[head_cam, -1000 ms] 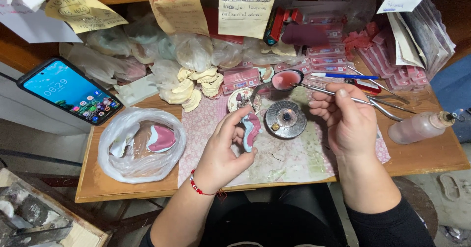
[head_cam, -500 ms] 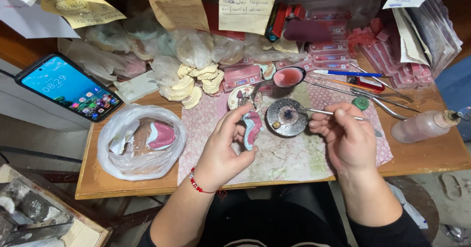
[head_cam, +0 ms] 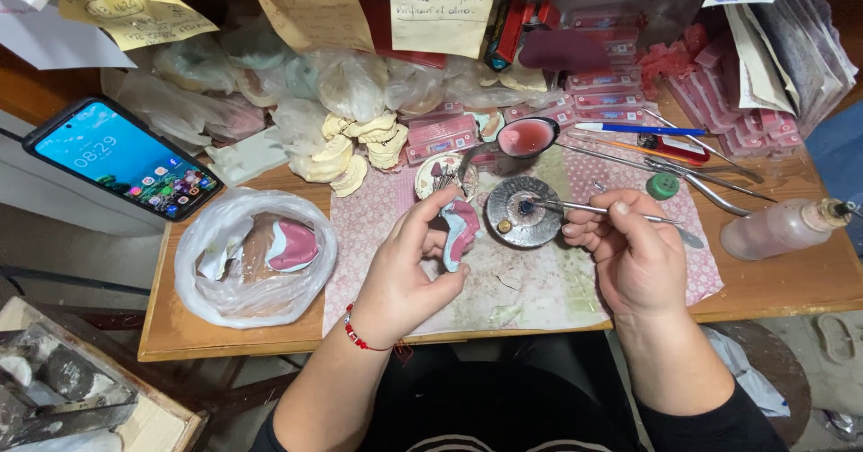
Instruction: The person is working on a pink dental prosthesis, using a metal tool to shape and smooth its edges. They repeatedly apply a liquid from a small bottle to the prosthesis and continue refining its form. The workspace is cluttered with various tools and materials.
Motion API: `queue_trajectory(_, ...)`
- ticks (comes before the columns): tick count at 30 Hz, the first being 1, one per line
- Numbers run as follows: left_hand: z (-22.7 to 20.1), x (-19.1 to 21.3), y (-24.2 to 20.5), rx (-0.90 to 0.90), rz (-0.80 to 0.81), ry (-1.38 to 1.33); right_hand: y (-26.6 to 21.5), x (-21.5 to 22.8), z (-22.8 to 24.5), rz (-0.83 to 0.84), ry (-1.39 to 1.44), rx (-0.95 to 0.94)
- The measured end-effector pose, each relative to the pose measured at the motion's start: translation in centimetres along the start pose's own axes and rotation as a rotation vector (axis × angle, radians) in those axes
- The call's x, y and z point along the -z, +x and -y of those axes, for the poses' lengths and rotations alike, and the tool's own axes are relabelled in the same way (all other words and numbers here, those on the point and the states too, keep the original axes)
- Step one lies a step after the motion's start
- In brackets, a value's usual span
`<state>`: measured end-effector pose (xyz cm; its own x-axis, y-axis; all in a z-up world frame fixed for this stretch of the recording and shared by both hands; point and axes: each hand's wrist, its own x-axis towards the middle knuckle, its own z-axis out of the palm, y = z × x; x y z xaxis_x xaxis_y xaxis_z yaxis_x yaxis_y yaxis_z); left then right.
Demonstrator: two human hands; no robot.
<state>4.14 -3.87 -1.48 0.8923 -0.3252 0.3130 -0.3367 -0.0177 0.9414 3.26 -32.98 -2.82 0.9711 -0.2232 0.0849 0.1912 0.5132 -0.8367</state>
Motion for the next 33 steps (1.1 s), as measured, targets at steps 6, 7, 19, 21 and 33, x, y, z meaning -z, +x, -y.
queue_trajectory(6, -0.1, 0.0, 0.0, 0.012, 0.01, -0.007, 0.0, 0.2, -0.1, 0.02, -0.005, 0.012)
queue_trajectory(7, -0.3, -0.2, 0.1, 0.013, 0.009, -0.007, 0.0, 0.2, -0.1, 0.02, -0.005, 0.01)
queue_trajectory(19, -1.3, -0.3, 0.3, 0.046, 0.057, -0.04, -1.6, -3.7, -0.1, 0.182, -0.07, 0.065)
queue_trajectory(21, -1.2, -0.2, 0.2, 0.057, 0.063, -0.049, -1.6, -3.7, -0.3, 0.21, -0.117, 0.066)
queue_trajectory(33, -1.5, -0.2, 0.2, 0.074, 0.076, -0.073, -1.9, -4.2, -0.3, 0.231, -0.137, 0.114)
